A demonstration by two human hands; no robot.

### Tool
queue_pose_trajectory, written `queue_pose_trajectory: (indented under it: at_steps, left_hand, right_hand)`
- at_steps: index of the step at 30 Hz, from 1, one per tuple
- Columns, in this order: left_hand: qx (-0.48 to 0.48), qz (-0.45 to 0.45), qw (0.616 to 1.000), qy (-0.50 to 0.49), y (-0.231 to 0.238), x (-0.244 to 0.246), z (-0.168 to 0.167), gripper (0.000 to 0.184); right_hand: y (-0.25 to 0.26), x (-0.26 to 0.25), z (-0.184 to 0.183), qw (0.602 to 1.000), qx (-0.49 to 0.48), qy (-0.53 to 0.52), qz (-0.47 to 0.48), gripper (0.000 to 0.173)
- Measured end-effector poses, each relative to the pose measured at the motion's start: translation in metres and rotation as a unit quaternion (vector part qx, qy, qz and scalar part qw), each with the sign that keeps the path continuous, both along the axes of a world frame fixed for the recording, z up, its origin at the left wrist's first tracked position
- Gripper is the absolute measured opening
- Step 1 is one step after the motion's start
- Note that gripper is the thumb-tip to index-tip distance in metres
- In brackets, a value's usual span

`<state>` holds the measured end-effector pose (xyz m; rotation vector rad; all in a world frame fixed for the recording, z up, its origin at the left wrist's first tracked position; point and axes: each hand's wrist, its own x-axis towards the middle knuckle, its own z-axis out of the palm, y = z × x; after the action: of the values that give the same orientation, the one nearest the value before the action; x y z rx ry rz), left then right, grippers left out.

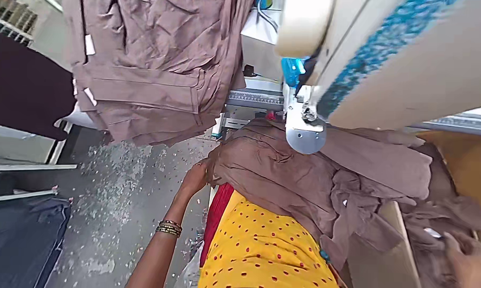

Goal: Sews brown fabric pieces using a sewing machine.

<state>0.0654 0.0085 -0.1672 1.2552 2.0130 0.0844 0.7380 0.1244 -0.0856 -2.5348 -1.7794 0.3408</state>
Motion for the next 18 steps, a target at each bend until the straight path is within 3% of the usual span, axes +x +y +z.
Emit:
queue_pose_trajectory:
  at_steps: [1, 3, 6, 9, 11, 13, 15, 16, 18]
  left_hand:
    - [-0.020, -0.008, 1.000, -0.011, -0.010, -0.004, -0.010, 0.067]
    - [0.052, -0.005, 0.995, -0.086, -0.025, -0.007, -0.025, 0.065]
    - [0.126, -0.042, 0.976, -0.175, -0.033, -0.008, -0.029, 0.057]
    - [0.115, -0.090, 0.978, -0.152, -0.038, -0.010, -0.027, 0.067]
    - [0.159, -0.074, 0.979, -0.107, -0.037, -0.017, -0.025, 0.046]
    - [0.211, -0.057, 0.970, -0.110, -0.022, -0.029, -0.011, 0.036]
    - [0.217, -0.070, 0.970, -0.080, 0.001, -0.037, 0.015, 0.035]
    - [0.248, -0.070, 0.965, -0.052, 0.013, -0.031, 0.031, 0.036]
    - [0.380, -0.085, 0.921, 0.008, 0.040, 0.000, 0.073, 0.036]
  right_hand:
    - [0.013, -0.042, -0.005, 0.997, 0.059, 0.032, 0.045, 0.038]
    - [0.036, -0.139, -0.003, 0.975, 0.133, 0.095, 0.151, 0.034]
    - [0.042, -0.270, 0.007, 0.925, 0.103, 0.172, 0.322, 0.033]
    - [0.023, -0.368, 0.012, 0.831, 0.071, 0.223, 0.505, 0.027]
    - [0.003, -0.412, 0.019, 0.749, 0.115, 0.248, 0.603, 0.020]
    - [-0.010, -0.437, 0.029, 0.695, 0.125, 0.266, 0.656, 0.018]
    - [-0.015, -0.447, 0.035, 0.683, 0.114, 0.287, 0.662, 0.019]
    - [-0.018, -0.448, 0.042, 0.696, 0.106, 0.290, 0.648, 0.025]
    - [-0.021, -0.449, 0.063, 0.746, 0.102, 0.281, 0.595, 0.052]
